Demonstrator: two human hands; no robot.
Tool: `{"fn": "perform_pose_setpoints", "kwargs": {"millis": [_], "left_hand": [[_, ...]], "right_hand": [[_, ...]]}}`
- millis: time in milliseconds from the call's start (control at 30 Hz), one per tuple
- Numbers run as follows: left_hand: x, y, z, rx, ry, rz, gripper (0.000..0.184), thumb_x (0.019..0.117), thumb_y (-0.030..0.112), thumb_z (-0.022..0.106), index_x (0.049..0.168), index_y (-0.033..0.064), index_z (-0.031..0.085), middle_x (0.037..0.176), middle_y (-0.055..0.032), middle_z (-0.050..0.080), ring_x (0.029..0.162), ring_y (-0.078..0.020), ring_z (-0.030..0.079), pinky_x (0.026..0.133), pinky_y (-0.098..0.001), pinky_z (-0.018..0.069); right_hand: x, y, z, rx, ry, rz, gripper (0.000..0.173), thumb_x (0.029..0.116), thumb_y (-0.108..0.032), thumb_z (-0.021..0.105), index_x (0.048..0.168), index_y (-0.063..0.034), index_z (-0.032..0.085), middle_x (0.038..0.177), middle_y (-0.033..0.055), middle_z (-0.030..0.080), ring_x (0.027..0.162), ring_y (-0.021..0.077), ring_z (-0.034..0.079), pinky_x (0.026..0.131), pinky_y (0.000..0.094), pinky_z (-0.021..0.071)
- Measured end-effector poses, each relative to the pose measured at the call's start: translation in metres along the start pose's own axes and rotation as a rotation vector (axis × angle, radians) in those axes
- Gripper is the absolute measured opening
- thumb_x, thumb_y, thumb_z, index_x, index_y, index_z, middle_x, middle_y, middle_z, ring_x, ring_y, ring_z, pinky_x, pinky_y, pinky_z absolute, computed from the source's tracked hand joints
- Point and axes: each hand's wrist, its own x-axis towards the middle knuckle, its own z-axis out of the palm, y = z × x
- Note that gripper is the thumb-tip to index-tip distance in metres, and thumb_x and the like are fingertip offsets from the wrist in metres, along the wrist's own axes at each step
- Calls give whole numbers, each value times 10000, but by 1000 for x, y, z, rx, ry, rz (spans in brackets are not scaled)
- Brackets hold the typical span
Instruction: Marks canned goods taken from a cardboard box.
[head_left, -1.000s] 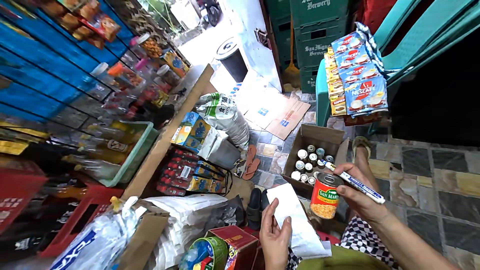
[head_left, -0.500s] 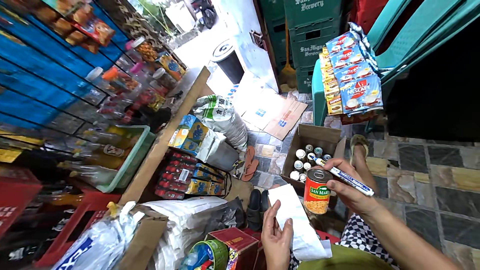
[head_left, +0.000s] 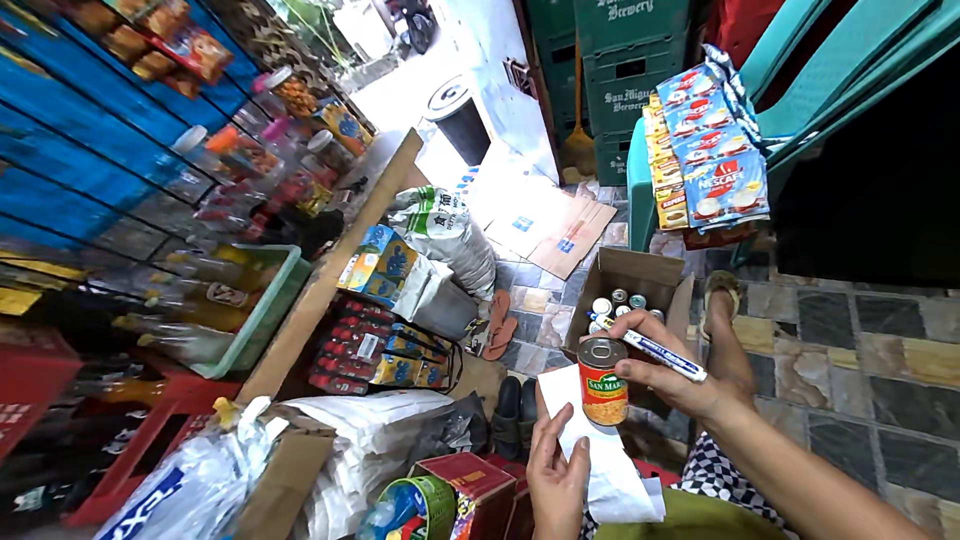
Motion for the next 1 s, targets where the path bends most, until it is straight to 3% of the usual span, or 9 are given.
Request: {"fn": "perform_pose_setpoints", "kwargs": {"millis": [267,500,633,700,767,867,1000], "left_hand": [[-2,-1,-3,31,-1,-17,396,859,-29,684,1256,-26,684,1336,-140,624,1160,-110,636,888,-232,574],[-2,2,0,5,-23,-32,443,833,-48,694,1275,-42,664,1365,-149,590,1175,-105,626,917,-230,569],[-1,4,-5,46,-137,-37,737,751,159,858,1381,-73,553,1488,-205,463,1289,-140,560,1008,-271,539],[1,5,-8,86,-146,-18,846,701,290,908,1373,-75,547,1502,-223,439,1332,-149,517,1058,-277,499],[4,6,-7,118,-132,1,868,681,339,919,1338,-89,548,1449,-204,485,1301,-122,532,1062,-266,491],[4,6,-2,110,-75,23,846,662,190,920,1349,-100,520,1351,-145,606,1191,-67,616,1021,-239,524],[-2,3,-1,59,18,24,772,686,201,901,1283,-124,536,1194,-128,689,1075,-82,684,952,-263,579]], "right_hand": [[9,3,8,-20,-66,-10,413,933,-229,720,1243,-25,538,1216,135,687,1121,221,678,959,378,572],[12,0,10,-33,-108,-2,398,935,-222,711,1233,-24,538,1198,111,688,1109,186,674,957,359,569],[11,0,13,-101,-201,-29,417,925,-199,734,1236,3,544,1202,114,687,1116,174,670,964,351,568],[8,0,18,-154,-269,-45,424,920,-217,749,1230,3,560,1206,106,684,1142,157,656,990,342,554],[3,1,24,-214,-327,-57,437,915,-258,758,1214,6,581,1195,108,683,1151,141,644,998,322,541],[-4,2,33,-222,-386,-76,463,915,-296,768,1213,5,580,1209,113,686,1185,132,636,1032,311,522],[-2,-8,28,-26,-216,-103,456,894,-243,774,1267,-106,551,1333,126,656,1269,273,615,1059,442,525]]}}
